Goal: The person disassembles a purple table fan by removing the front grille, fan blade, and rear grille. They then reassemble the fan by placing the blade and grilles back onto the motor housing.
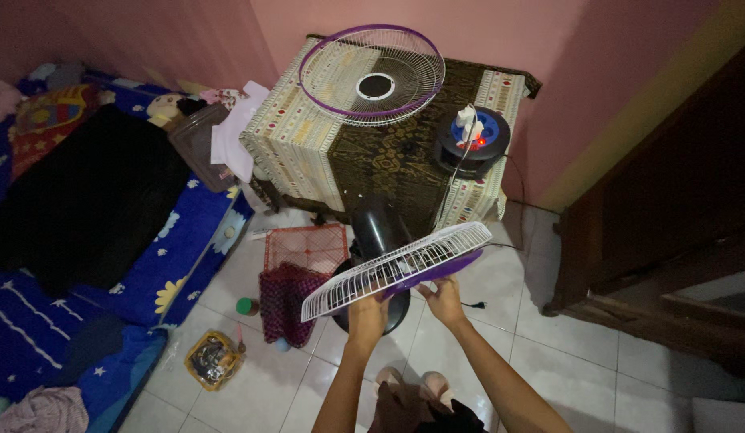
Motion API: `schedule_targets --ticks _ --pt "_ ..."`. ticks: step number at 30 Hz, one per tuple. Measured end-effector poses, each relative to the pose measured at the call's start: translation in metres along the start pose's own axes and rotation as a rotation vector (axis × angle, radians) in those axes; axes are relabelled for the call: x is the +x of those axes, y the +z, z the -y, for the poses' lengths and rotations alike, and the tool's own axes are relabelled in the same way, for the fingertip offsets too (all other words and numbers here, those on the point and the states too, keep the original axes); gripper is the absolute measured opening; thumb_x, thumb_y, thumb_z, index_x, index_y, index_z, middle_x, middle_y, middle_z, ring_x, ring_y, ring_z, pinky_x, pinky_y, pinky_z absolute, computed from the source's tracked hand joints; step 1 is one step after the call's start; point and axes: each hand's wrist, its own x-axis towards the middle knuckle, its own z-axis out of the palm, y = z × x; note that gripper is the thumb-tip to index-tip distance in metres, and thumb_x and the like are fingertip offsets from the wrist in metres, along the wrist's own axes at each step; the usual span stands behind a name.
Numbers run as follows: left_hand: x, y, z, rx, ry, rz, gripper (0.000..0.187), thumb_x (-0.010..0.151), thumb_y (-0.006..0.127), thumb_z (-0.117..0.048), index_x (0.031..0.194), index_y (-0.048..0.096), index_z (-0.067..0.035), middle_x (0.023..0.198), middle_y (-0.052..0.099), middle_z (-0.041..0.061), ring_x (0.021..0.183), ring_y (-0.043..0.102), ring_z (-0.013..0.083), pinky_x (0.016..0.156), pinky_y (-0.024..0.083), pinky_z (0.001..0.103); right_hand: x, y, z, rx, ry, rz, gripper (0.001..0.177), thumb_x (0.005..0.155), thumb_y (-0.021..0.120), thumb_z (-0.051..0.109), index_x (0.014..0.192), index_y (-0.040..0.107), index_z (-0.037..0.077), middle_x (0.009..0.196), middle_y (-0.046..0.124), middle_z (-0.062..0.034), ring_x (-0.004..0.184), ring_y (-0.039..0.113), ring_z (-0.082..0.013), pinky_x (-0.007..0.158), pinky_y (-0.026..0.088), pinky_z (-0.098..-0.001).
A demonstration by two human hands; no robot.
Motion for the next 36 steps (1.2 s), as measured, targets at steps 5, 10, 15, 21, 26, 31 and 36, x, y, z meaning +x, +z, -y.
schedule_targets --ticks 5,10,15,21,26,31,36 --pt "-0.006 0.000 -0.010 0.043 -0.021 -0.016 0.033 0.085 0.075 -0.013 0.117 0.070 -0.004 0.110 0.072 0.018 0.096 0.068 0.0401 0.083 0.054 0.048 -0.006 -0.005 0.003 0.012 0.078 0.037 0.031 0.077 0.084 0.009 0.107 0.077 0.005 0.110 0.075 -0.0114 0.102 0.071 -0.0277 0.090 0.055 -0.0372" --pt "-0.014 0.000 -0.021 0.029 -0.047 0.058 0.035 0.082 0.073 -0.008 0.116 0.070 -0.003 0.112 0.072 0.018 0.097 0.068 0.0394 0.084 0.055 0.047 -0.029 -0.006 -0.018 -0.110 0.084 0.064 0.035 0.077 0.087 0.008 0.111 0.080 0.006 0.111 0.078 -0.0113 0.108 0.067 -0.0286 0.095 0.052 -0.0396" --pt "-0.023 0.007 -0.030 0.037 -0.002 0.060 0.032 0.081 0.071 -0.006 0.113 0.071 -0.002 0.111 0.073 0.017 0.097 0.069 0.0386 0.086 0.054 0.047 -0.046 -0.013 -0.032 0.234 0.330 0.109 0.041 0.077 0.083 0.005 0.117 0.075 0.007 0.123 0.074 -0.0079 0.114 0.067 -0.0205 0.099 0.056 -0.0346" --pt "-0.023 0.000 -0.060 -0.070 -0.049 0.158 0.025 0.088 0.071 -0.014 0.110 0.072 -0.002 0.107 0.072 0.018 0.094 0.067 0.0393 0.083 0.054 0.047 -0.060 -0.043 -0.026 0.284 0.359 0.184 0.041 0.080 0.079 -0.001 0.120 0.070 0.002 0.126 0.071 -0.0067 0.119 0.063 -0.0184 0.103 0.050 -0.0339" --pt "-0.007 -0.013 -0.093 -0.188 0.007 0.202 0.025 0.090 0.072 -0.015 0.111 0.070 0.000 0.107 0.071 0.019 0.094 0.068 0.0397 0.083 0.054 0.047 -0.063 -0.077 -0.029 0.306 0.473 0.180 0.033 0.084 0.080 0.004 0.116 0.074 0.001 0.120 0.073 -0.0085 0.116 0.063 -0.0192 0.099 0.055 -0.0375" --pt "0.008 -0.022 -0.123 -0.216 0.108 0.379 0.030 0.090 0.070 -0.011 0.117 0.067 0.001 0.108 0.070 0.021 0.100 0.065 0.0408 0.086 0.052 0.048 -0.054 -0.133 -0.031 0.131 0.330 0.125 0.038 0.081 0.083 0.010 0.118 0.076 0.004 0.115 0.077 -0.0068 0.111 0.067 -0.0187 0.103 0.052 -0.0368" --pt "0.022 -0.034 -0.151 -0.250 0.348 0.277 0.027 0.087 0.071 -0.007 0.112 0.069 0.003 0.108 0.070 0.018 0.106 0.066 0.0371 0.094 0.053 0.046 -0.047 -0.189 -0.025 -0.267 0.291 0.174 0.033 0.083 0.083 0.012 0.114 0.080 0.004 0.110 0.082 -0.0098 0.106 0.069 -0.0239 0.106 0.026 -0.0471"
